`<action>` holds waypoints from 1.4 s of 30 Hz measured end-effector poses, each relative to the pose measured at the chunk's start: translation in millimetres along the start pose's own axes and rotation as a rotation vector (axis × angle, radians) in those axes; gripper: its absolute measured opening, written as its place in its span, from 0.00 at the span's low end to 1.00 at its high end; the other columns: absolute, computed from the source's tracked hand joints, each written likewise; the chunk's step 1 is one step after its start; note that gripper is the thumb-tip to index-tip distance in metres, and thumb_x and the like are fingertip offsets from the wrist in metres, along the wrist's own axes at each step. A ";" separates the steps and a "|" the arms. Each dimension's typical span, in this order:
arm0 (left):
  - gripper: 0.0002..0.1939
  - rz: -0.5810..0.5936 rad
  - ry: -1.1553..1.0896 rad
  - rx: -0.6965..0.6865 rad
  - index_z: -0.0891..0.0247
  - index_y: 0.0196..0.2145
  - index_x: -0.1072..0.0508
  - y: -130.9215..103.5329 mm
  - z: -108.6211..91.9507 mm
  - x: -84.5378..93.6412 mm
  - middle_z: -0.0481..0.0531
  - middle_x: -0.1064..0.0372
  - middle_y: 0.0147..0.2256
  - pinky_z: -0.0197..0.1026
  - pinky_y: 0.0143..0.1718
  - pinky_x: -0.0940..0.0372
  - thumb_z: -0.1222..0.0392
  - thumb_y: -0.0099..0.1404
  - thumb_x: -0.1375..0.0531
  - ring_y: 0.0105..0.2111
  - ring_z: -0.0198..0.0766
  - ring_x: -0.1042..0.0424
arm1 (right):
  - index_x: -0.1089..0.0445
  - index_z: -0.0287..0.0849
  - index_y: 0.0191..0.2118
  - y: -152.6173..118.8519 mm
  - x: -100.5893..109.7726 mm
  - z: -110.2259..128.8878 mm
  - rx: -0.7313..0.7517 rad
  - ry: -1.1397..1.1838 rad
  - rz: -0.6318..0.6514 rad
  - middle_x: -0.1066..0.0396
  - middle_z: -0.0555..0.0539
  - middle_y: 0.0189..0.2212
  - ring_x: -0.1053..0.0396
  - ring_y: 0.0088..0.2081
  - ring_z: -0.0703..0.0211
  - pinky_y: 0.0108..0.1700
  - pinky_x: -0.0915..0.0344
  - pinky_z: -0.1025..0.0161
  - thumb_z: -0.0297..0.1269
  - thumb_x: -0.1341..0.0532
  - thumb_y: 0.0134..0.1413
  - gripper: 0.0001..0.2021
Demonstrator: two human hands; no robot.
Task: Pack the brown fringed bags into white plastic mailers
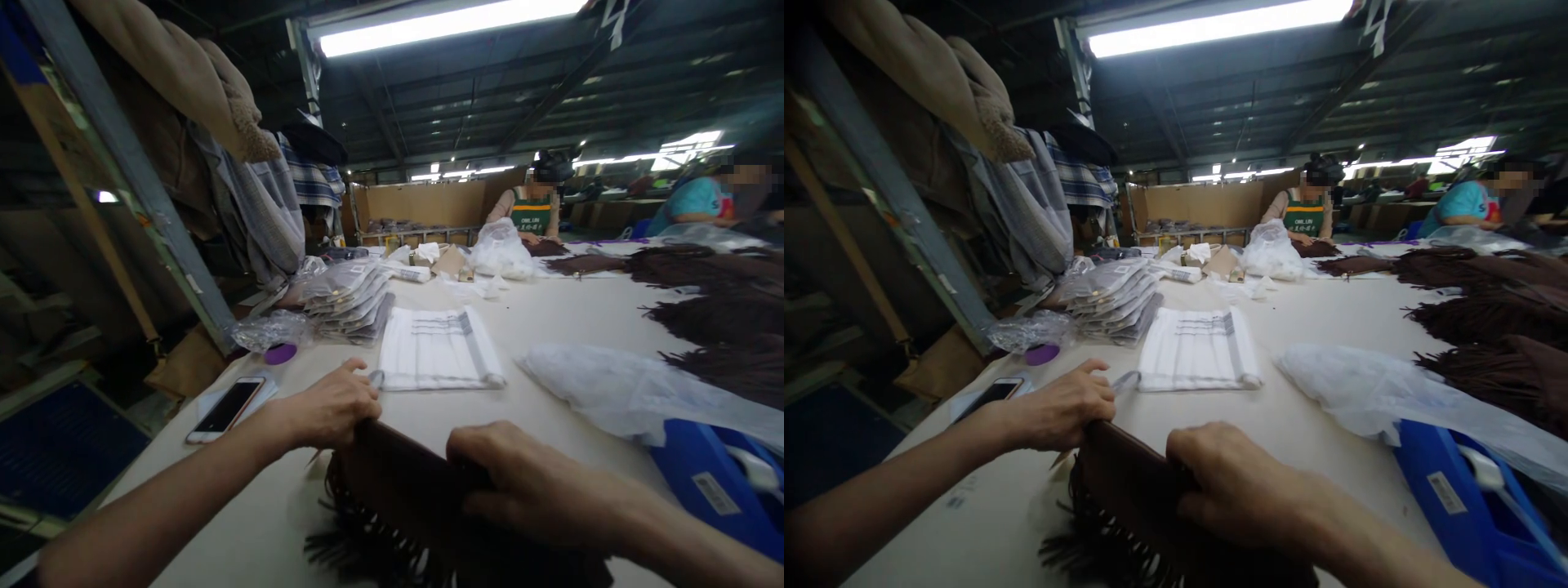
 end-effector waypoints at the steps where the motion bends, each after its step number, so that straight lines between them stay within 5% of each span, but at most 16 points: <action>1: 0.06 -0.045 -0.002 0.003 0.62 0.20 0.34 -3.7 -0.9 6.3 0.43 0.35 0.21 0.50 0.55 0.52 0.71 0.47 0.43 0.26 0.33 0.37 | 0.32 0.45 0.32 -5.2 12.8 0.8 0.014 -0.071 -0.011 0.32 0.52 0.29 0.36 0.31 0.61 0.32 0.45 0.66 0.28 0.39 0.42 0.08; 6: 0.08 -0.173 0.021 0.084 0.62 0.18 0.38 -7.9 -4.7 32.3 0.42 0.42 0.16 0.40 0.45 0.43 0.73 0.45 0.46 0.23 0.33 0.39 | 0.30 0.50 0.41 -16.9 36.4 -28.4 -0.061 -0.263 -0.085 0.30 0.50 0.38 0.34 0.38 0.57 0.38 0.43 0.64 0.32 0.37 0.41 0.16; 11: 0.06 -0.081 0.040 0.227 0.61 0.21 0.35 -14.7 -6.1 52.8 0.45 0.36 0.22 0.36 0.27 0.49 0.64 0.54 0.42 0.28 0.37 0.35 | 0.30 0.42 0.32 -16.0 36.5 -59.6 -0.096 -0.189 0.005 0.32 0.52 0.23 0.36 0.26 0.64 0.29 0.44 0.68 0.32 0.45 0.49 0.07; 17: 0.04 0.009 -0.051 0.402 0.60 0.22 0.33 -25.2 0.0 65.3 0.44 0.36 0.21 0.36 0.25 0.53 0.60 0.51 0.40 0.25 0.36 0.36 | 0.34 0.42 0.24 -27.8 74.8 -36.4 -0.140 -0.304 -0.080 0.40 0.53 0.17 0.42 0.22 0.66 0.25 0.47 0.69 0.40 0.46 0.52 0.11; 21: 0.05 -0.143 -0.256 0.459 0.60 0.24 0.30 -30.2 3.9 74.6 0.43 0.34 0.23 0.35 0.27 0.48 0.56 0.50 0.40 0.27 0.36 0.35 | 0.35 0.43 0.25 -39.3 96.3 -27.2 -0.100 -0.300 -0.101 0.40 0.53 0.18 0.41 0.22 0.66 0.26 0.46 0.68 0.44 0.46 0.52 0.12; 28: 0.05 -0.193 -0.472 0.493 0.61 0.23 0.32 -25.0 3.2 65.9 0.42 0.36 0.20 0.33 0.24 0.48 0.58 0.47 0.43 0.24 0.34 0.36 | 0.34 0.43 0.26 -42.7 110.8 -30.6 -0.100 -0.401 -0.183 0.40 0.52 0.17 0.42 0.21 0.65 0.25 0.47 0.67 0.46 0.48 0.51 0.14; 37: 0.07 -0.232 -0.580 0.511 0.62 0.24 0.33 -15.2 16.2 69.9 0.41 0.38 0.19 0.33 0.23 0.48 0.58 0.44 0.41 0.22 0.32 0.38 | 0.36 0.42 0.23 -42.5 115.7 -38.8 -0.123 -0.309 -0.140 0.43 0.54 0.17 0.45 0.22 0.66 0.24 0.47 0.67 0.48 0.47 0.49 0.15; 42: 0.07 -0.148 -0.547 0.510 0.62 0.23 0.32 -0.6 10.5 44.6 0.41 0.36 0.21 0.33 0.24 0.47 0.62 0.42 0.38 0.25 0.33 0.36 | 0.35 0.42 0.24 -34.2 106.4 -51.6 -0.154 -0.342 -0.118 0.42 0.52 0.17 0.44 0.22 0.64 0.25 0.48 0.66 0.46 0.48 0.49 0.13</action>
Point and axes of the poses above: each hand's wrist, its own y-axis towards the middle knuckle, its own x-axis out of the back of the hand, z = x × y, the point moved 2 cm from there along y, towards the middle knuckle
